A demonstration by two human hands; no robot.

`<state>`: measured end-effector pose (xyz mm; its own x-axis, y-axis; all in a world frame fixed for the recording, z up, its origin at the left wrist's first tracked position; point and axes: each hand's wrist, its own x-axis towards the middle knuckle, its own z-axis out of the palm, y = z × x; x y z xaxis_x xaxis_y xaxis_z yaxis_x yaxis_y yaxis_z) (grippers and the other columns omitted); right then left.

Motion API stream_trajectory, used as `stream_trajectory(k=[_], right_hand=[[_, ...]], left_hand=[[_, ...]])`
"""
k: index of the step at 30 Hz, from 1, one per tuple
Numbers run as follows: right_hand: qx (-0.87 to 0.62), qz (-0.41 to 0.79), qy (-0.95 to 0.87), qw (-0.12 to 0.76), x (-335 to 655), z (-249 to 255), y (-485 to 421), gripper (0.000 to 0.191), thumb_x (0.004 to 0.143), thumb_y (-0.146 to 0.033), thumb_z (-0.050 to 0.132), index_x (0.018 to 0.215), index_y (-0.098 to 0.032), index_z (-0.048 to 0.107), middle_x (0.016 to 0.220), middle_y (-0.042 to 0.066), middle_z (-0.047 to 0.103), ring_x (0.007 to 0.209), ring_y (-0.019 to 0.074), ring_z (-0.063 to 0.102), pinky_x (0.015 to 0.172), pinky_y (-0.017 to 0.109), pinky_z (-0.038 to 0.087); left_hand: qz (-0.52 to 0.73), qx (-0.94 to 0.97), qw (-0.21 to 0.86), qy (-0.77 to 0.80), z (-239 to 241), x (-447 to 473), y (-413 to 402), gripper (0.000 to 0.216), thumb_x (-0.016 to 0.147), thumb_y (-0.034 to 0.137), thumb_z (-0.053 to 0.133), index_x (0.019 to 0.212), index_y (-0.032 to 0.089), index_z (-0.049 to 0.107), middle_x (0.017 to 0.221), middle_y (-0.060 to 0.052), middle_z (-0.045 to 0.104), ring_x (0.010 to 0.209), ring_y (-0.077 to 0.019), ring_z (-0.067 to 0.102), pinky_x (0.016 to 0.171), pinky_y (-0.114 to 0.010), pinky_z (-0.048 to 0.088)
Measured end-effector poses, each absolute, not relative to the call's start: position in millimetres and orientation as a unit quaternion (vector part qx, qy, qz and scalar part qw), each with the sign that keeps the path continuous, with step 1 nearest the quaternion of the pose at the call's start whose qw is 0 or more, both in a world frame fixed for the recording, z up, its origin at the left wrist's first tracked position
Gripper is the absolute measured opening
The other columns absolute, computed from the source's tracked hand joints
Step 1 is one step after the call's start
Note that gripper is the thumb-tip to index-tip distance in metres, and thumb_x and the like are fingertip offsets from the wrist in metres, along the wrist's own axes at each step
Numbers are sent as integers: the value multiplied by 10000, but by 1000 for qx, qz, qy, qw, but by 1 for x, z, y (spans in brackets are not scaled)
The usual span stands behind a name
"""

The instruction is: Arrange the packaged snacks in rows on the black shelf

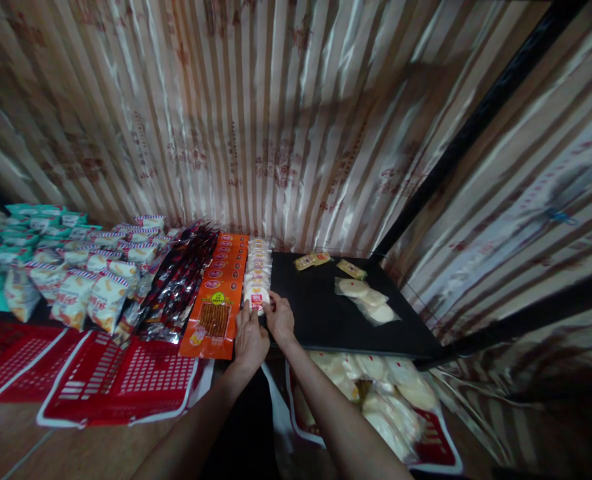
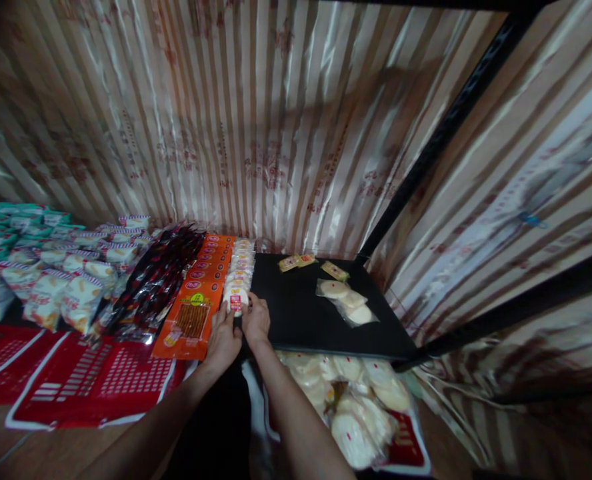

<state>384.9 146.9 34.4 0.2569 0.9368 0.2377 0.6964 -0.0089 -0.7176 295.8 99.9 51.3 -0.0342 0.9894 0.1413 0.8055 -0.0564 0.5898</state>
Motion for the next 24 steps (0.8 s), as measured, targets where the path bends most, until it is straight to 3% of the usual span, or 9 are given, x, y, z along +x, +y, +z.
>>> stream_trajectory(k=[11, 16, 20, 24], right_hand=[[-700, 172, -579, 381, 386, 37, 154, 326, 781, -211, 518, 1089, -211, 622, 857, 58, 598, 749, 171, 579, 693, 277, 465], [-661, 182, -570, 453, 396, 36, 125, 414, 815, -229, 445, 1207, -136, 537, 1065, 131, 580, 924, 196, 574, 770, 311, 492], [-635, 143, -571, 500, 429, 34, 77, 335, 859, -225, 370, 1117, -175, 576, 1105, 110, 581, 1034, 190, 536, 877, 348, 464], [-667, 104, -556, 484, 479, 23, 31, 281, 873, -259, 371, 1028, -177, 591, 1008, 93, 606, 970, 196, 553, 878, 369, 459]], left_hand=[[268, 677, 146, 669, 52, 300, 107, 540, 723, 53, 451, 1261, 80, 480, 1415, -145, 373, 1256, -295, 370, 1048, -425, 344], [297, 685, 116, 655, 51, 297, 97, 452, 764, 86, 428, 1206, 86, 520, 1382, -151, 398, 1253, -286, 367, 1043, -423, 355], [344, 707, 113, 608, 48, 302, 70, 377, 781, 78, 395, 1086, 176, 595, 1245, -91, 519, 1180, -243, 438, 1022, -406, 383], [319, 788, 195, 489, 34, 323, 34, 381, 784, 59, 350, 1012, 211, 616, 1070, -51, 613, 1040, -187, 527, 953, -344, 443]])
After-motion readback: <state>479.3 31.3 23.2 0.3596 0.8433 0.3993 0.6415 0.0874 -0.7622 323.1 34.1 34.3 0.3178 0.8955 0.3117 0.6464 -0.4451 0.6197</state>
